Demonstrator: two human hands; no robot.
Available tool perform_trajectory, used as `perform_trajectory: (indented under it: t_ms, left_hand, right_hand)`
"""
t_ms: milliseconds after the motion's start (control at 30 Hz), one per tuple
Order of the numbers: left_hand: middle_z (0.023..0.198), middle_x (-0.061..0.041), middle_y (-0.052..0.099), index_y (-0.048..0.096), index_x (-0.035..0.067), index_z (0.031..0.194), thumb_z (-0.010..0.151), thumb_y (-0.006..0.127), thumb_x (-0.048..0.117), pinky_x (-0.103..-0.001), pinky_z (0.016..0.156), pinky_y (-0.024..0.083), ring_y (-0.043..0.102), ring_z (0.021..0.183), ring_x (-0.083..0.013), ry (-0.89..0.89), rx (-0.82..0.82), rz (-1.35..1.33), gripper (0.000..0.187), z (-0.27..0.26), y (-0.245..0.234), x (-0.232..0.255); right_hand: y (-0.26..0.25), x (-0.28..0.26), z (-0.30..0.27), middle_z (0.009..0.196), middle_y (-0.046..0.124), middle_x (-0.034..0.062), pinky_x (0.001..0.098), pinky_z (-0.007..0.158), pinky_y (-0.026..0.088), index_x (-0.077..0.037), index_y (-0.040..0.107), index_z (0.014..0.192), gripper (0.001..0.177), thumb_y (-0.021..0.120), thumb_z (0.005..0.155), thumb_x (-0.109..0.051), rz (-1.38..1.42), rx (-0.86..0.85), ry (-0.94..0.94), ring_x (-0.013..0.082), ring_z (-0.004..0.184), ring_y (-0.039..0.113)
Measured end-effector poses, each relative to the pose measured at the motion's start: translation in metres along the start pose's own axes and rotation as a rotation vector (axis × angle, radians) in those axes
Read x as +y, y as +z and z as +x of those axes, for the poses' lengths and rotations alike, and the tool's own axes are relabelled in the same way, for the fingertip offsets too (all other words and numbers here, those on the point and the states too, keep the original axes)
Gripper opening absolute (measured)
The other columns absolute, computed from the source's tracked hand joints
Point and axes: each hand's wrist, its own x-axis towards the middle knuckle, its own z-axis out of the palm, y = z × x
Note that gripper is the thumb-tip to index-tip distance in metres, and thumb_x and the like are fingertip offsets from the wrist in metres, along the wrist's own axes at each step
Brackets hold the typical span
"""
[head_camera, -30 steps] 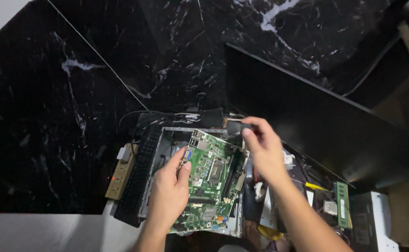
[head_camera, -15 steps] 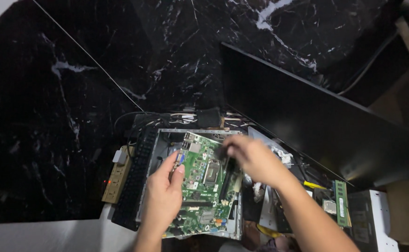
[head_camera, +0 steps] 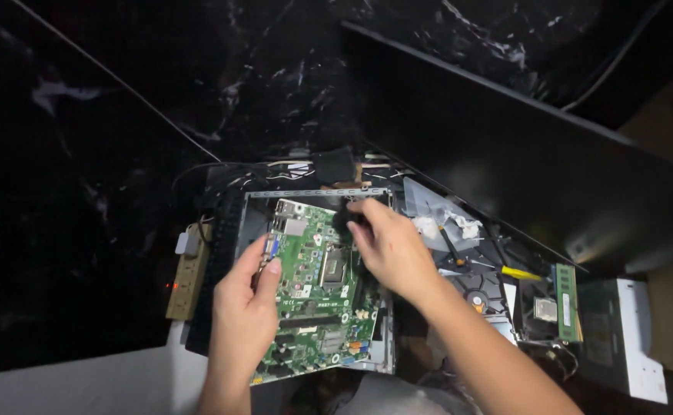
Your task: Inspecting and cleaning a computer motherboard while it is removed from the case.
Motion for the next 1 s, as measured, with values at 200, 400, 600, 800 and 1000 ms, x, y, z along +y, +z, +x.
perform_trajectory:
  t_ms: [200,400,600,800,1000]
  left_hand:
    - [0.104,-0.003,0.077,0.061,0.001,0.137,0.098,0.057,0.008,-0.022,0.077,0.052,0.065,0.086,-0.0063,-0.051,-0.012,-0.096,0.04,0.0,-0.002,-0.006]
    - [0.102,-0.006,0.076,0.062,0.001,0.138,0.098,0.056,0.007,-0.024,0.077,0.052,0.064,0.084,-0.0075,-0.115,-0.027,-0.06,0.04,-0.007,-0.008,0.008]
    - [0.112,-0.006,0.074,0.058,-0.004,0.139,0.101,0.054,0.007,-0.022,0.082,0.052,0.065,0.094,-0.0066,-0.06,-0.053,-0.206,0.04,-0.012,-0.008,-0.003]
    - [0.108,-0.006,0.075,0.057,-0.003,0.141,0.099,0.056,0.008,-0.021,0.077,0.053,0.065,0.089,-0.006,-0.104,-0.052,-0.187,0.043,-0.015,-0.005,0.004]
    - [0.097,-0.005,0.074,0.058,0.0,0.142,0.099,0.058,0.011,-0.022,0.068,0.052,0.062,0.079,-0.0057,-0.166,-0.064,-0.085,0.045,-0.018,0.0,0.013]
  right_hand:
    - [-0.015,0.045,-0.038,0.09,0.071,0.0183,0.05,0.067,0.054,-0.003,0.061,0.103,0.025,0.07,0.079,-0.008,-0.368,-0.311,-0.161,0.041,0.079,0.069]
    - [-0.029,0.041,-0.034,0.074,0.07,0.0122,0.0392,0.057,0.055,-0.008,0.065,0.112,0.026,0.069,0.087,-0.016,-0.112,-0.118,0.176,0.0279,0.06,0.069]
    - [-0.018,0.029,-0.017,0.071,0.068,0.0162,0.0405,0.058,0.052,-0.009,0.063,0.115,0.028,0.069,0.09,-0.017,-0.148,0.011,0.236,0.0295,0.059,0.066]
    - [-0.007,0.036,-0.012,0.09,0.069,0.0171,0.0448,0.069,0.053,-0.007,0.057,0.117,0.026,0.065,0.093,-0.009,-0.191,-0.04,-0.266,0.0373,0.078,0.069]
    - [-0.007,0.018,-0.011,0.068,0.071,0.0164,0.0399,0.062,0.058,-0.003,0.065,0.108,0.027,0.072,0.087,-0.018,0.134,-0.255,0.2,0.029,0.064,0.072]
